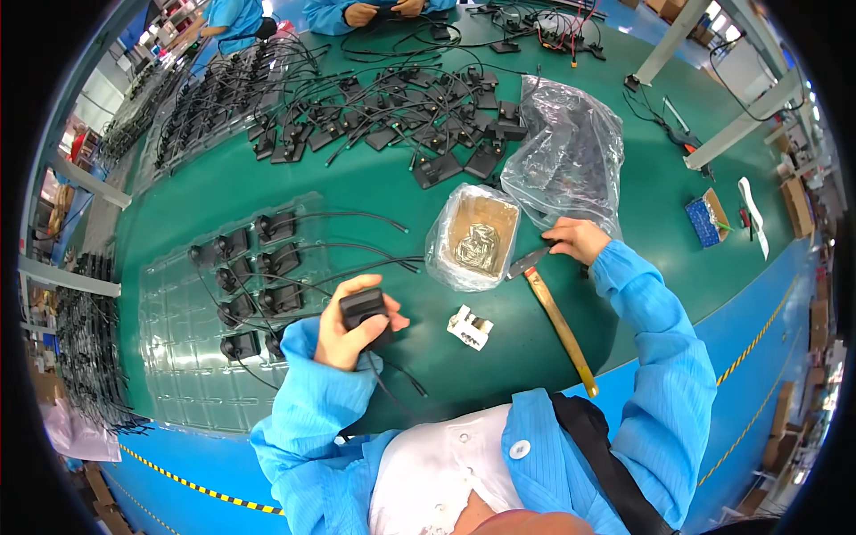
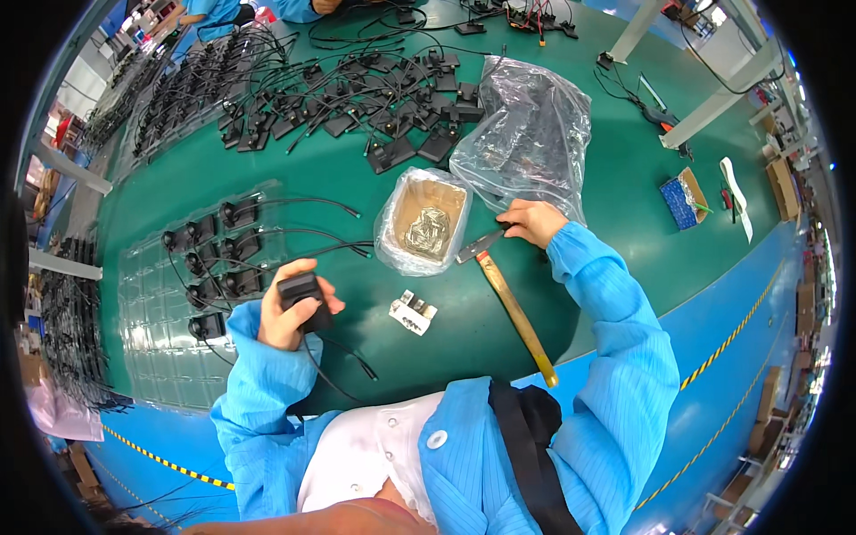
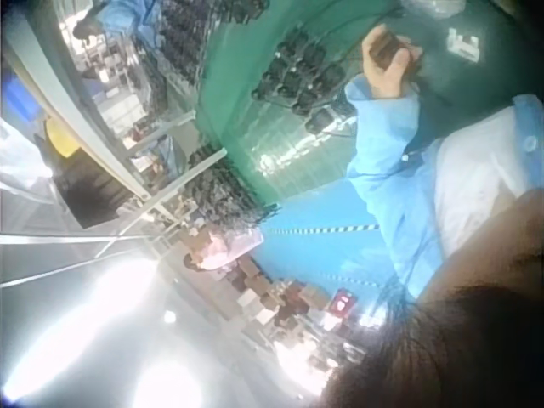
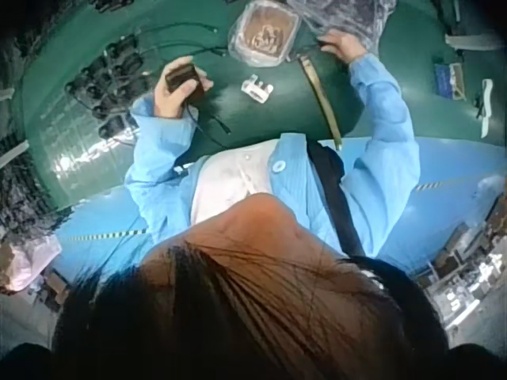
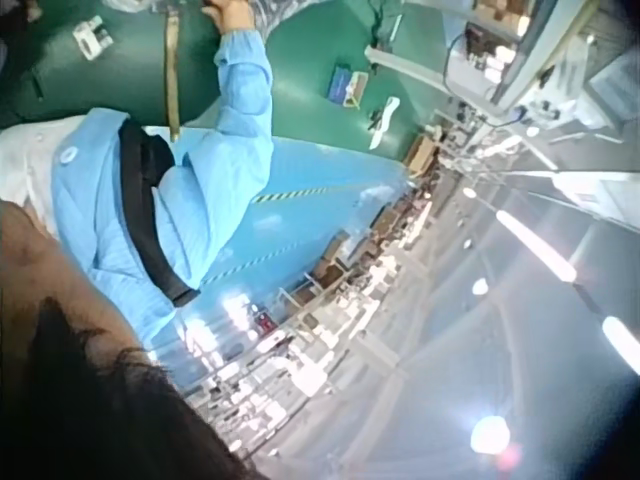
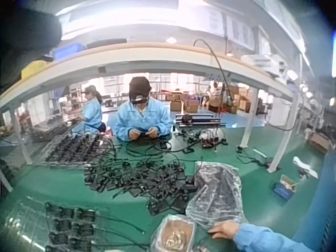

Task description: Assemble small electronic components by press-fitting parts with a hammer.

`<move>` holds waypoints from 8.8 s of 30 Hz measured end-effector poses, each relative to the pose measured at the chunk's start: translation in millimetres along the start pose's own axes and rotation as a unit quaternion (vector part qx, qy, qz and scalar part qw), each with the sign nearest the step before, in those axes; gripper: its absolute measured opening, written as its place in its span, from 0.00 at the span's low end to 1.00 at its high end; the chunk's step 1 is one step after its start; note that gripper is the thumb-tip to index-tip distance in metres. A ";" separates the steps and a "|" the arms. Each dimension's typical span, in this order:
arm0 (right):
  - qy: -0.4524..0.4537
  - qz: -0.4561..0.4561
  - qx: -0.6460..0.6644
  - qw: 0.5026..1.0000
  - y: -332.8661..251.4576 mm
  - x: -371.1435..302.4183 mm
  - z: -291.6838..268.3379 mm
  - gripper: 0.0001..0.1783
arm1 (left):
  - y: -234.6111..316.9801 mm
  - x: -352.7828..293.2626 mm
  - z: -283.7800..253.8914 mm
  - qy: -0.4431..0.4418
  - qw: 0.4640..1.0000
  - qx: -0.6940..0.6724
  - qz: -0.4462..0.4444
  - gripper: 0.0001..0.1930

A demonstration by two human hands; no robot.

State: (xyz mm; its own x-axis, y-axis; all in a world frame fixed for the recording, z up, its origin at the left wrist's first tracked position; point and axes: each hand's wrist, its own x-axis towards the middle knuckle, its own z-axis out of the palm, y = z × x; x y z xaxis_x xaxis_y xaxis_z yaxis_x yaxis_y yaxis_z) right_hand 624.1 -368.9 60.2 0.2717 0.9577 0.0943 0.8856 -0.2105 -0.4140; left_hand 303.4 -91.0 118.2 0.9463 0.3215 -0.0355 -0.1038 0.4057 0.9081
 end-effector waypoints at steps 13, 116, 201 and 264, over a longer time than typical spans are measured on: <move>0.233 0.171 0.299 0.909 -94.4 14.5 -24.1 0.10 | -31.1 14.5 34.7 -0.036 0.995 -0.085 0.023 0.39; -0.046 0.066 0.611 0.787 -195.5 39.3 8.5 0.08 | -53.7 -2.8 64.1 -0.022 1.000 -0.002 0.020 0.43; -0.062 0.091 0.722 0.683 -219.6 35.1 6.3 0.10 | -28.9 -3.0 74.4 0.062 0.785 0.390 0.477 0.22; -0.089 0.106 0.882 0.451 -227.3 33.1 39.8 0.22 | -44.3 -10.7 82.1 0.131 0.800 0.334 0.481 0.19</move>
State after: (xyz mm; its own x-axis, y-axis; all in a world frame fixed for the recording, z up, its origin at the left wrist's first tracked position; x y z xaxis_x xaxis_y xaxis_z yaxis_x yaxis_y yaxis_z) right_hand 416.8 -281.6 121.4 0.1068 0.9863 -0.1261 -0.8727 0.0322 -0.4872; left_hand 323.1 -182.7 112.6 0.4199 0.4140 0.8076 -0.4755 -0.6577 0.5843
